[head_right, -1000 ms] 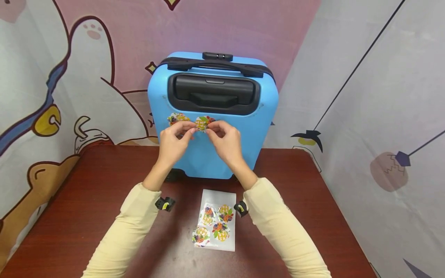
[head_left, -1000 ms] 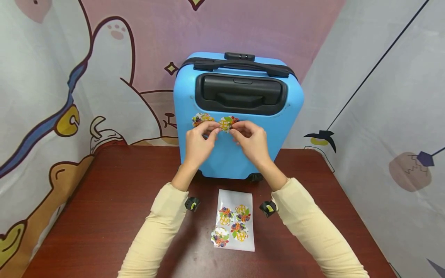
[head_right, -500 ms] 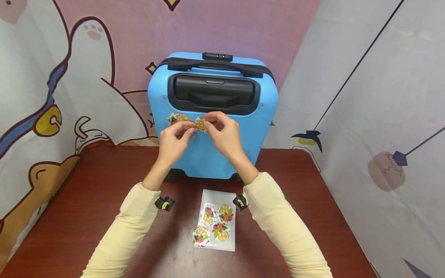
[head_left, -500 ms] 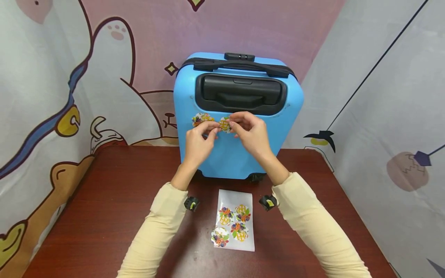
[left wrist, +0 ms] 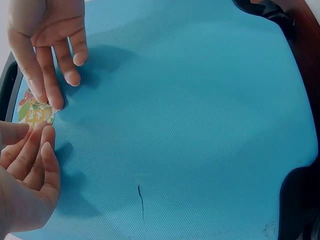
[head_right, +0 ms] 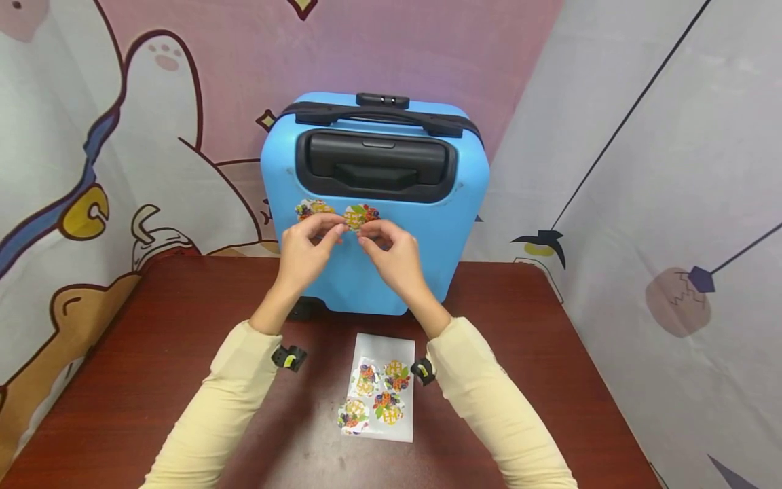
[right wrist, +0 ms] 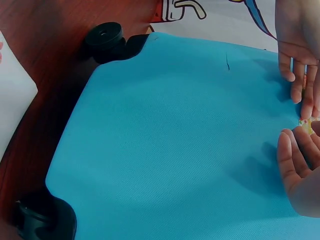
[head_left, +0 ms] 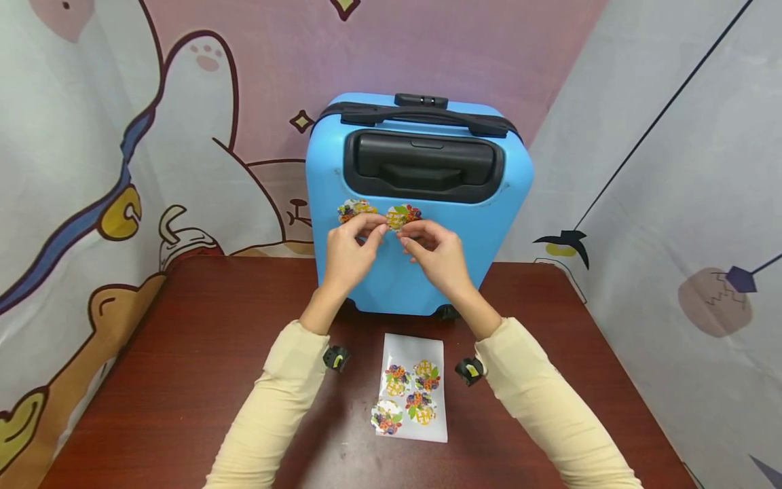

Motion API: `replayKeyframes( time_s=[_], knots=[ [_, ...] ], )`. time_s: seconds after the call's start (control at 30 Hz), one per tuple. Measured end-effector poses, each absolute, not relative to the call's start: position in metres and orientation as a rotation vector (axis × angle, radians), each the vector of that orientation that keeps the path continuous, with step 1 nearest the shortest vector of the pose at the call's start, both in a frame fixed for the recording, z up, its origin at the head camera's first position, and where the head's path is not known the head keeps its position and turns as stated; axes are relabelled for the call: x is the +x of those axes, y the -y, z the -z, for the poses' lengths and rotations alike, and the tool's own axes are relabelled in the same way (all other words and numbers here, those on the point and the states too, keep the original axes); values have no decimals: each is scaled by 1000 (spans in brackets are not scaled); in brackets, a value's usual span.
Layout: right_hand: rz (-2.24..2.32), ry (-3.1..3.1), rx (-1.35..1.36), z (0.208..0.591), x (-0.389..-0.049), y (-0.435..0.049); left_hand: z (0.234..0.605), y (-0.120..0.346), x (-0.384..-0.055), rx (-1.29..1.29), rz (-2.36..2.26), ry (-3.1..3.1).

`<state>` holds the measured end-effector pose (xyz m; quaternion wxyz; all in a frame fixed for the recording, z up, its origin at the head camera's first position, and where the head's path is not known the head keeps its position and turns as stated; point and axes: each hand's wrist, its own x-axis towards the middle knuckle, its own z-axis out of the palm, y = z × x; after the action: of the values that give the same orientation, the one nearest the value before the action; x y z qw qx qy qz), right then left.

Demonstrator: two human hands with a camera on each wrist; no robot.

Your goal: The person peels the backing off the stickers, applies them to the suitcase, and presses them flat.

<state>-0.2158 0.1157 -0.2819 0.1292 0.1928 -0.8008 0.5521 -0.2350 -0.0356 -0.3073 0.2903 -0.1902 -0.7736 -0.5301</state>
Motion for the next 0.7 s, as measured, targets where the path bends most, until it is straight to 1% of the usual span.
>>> replayKeyframes(
  time_s=[0.23,0.57,0.7],
  knots=[
    [-1574,2323,535,294,-232,-119,307,36,-236,-504,1412,2069],
    [-1578,2186,612,267,-233,-112,307,36,-236,-503,1430,2072],
    [-1593,2147,644,263,-233,-111,307,36,-236,-504,1429,2070]
  ],
)
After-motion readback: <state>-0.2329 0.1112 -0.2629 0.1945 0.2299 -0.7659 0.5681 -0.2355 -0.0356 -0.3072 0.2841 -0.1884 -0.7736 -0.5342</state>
